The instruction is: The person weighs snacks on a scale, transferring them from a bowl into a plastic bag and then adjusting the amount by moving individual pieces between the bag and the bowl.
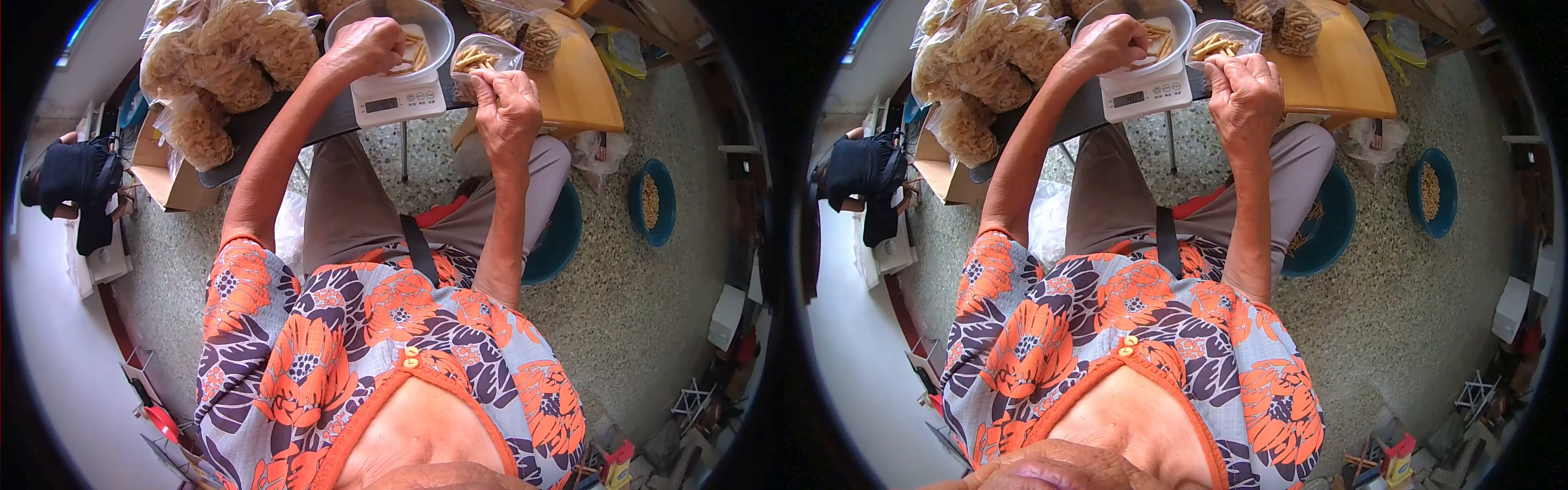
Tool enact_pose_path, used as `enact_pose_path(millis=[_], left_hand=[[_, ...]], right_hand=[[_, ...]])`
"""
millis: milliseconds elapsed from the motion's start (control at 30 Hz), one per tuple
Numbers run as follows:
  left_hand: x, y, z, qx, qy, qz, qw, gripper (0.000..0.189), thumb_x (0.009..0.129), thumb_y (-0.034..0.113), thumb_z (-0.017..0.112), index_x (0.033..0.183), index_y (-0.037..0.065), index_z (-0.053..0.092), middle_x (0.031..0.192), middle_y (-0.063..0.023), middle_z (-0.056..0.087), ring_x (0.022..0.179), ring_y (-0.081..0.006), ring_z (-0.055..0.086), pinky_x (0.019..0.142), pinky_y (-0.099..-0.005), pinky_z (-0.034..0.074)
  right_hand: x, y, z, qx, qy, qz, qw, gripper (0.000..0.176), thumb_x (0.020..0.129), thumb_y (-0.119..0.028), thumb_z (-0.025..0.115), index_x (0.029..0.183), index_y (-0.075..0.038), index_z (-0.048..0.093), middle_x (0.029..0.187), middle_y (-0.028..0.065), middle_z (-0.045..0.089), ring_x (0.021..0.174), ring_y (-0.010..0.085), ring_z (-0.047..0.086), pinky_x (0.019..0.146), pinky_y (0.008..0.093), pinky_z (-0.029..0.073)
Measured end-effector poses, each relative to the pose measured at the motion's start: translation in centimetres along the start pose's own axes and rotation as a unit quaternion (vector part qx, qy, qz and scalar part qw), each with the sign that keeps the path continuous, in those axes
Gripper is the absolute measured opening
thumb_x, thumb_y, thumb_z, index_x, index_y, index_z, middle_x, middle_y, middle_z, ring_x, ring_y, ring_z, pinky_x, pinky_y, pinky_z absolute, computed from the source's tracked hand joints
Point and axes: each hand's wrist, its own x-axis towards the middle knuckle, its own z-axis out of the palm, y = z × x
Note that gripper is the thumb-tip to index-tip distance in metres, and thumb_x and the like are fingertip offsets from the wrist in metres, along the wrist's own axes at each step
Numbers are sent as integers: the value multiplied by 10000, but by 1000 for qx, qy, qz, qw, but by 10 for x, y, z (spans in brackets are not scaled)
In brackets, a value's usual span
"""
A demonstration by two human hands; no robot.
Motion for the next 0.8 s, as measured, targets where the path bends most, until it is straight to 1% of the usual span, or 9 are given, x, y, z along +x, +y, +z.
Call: enact_pose_path(millis=[100, 233, 300, 333, 433, 500, 567, 700, 800], left_hand=[[3, -13, -2, -169, -8, -10, 986, 146, 770, 200, 774, 871, 98, 803, 798, -108, 750, 725, -217, 735, 665, -372, 570], [14, -24, 6, -462, -21, -31, 886, 281, 809, 267, 859, 914, 14, 799, 791, -46, 753, 598, -77, 639, 553, -258, 510], [18, -20, 5, -684, -113, -41, 720, 297, 814, 259, 880, 952, 9, 798, 843, -49, 759, 581, -57, 615, 537, -221, 490], [23, -17, 6, -677, -121, -49, 725, 302, 791, 267, 869, 984, 44, 806, 886, -96, 773, 642, -155, 690, 595, -292, 552], [16, 4, -21, -606, -169, -78, 773, 192, 842, 203, 845, 848, 22, 781, 643, 13, 646, 586, -98, 605, 527, -255, 452], [13, 41, -32, -594, -104, -87, 793, 207, 850, 212, 841, 874, 13, 787, 649, 12, 649, 557, -68, 576, 492, -235, 410], [13, 58, -41, -445, -25, -17, 895, 189, 859, 176, 828, 926, 4, 787, 690, -8, 685, 610, -66, 596, 536, -241, 449], [14, 52, -41, -467, 85, 52, 879, 190, 856, 172, 818, 895, -8, 774, 743, -24, 719, 698, -78, 632, 638, -270, 512], [10, 16, -43, -262, 89, 15, 961, 158, 818, 146, 799, 807, -4, 752, 723, -27, 706, 667, -100, 629, 611, -294, 506]], right_hand=[[0, 0, 0, -3, 2, -2, 1000, 135, 833, -153, 824, 953, -97, 804, 870, 65, 692, 844, 278, 651, 777, 404, 531], [-1, -1, 1, -3, 3, 1, 1000, 129, 837, -161, 821, 949, -98, 803, 869, 64, 689, 848, 279, 651, 776, 409, 528], [-1, -1, 0, -3, 3, 1, 1000, 130, 840, -165, 818, 951, -100, 804, 869, 66, 688, 850, 281, 650, 779, 411, 526], [-1, -1, -1, -3, 0, 2, 1000, 130, 843, -170, 815, 954, -101, 804, 870, 68, 687, 853, 283, 650, 782, 414, 525], [-1, -3, -3, -6, -5, 5, 1000, 128, 850, -176, 810, 952, -100, 802, 872, 74, 684, 855, 289, 648, 789, 418, 523], [0, -3, -4, -4, -6, 7, 1000, 127, 851, -177, 807, 951, -98, 801, 872, 77, 683, 857, 291, 647, 789, 419, 522], [-1, -3, -5, 0, -8, 9, 1000, 127, 853, -178, 805, 949, -95, 800, 872, 79, 681, 858, 293, 647, 789, 420, 522], [0, 0, -6, -1, -5, 6, 1000, 123, 851, -168, 804, 948, -91, 799, 877, 80, 687, 856, 292, 647, 787, 420, 521], [-1, 2, -6, 4, 1, 7, 1000, 124, 848, -163, 807, 947, -90, 801, 882, 79, 694, 856, 289, 651, 787, 414, 526]])
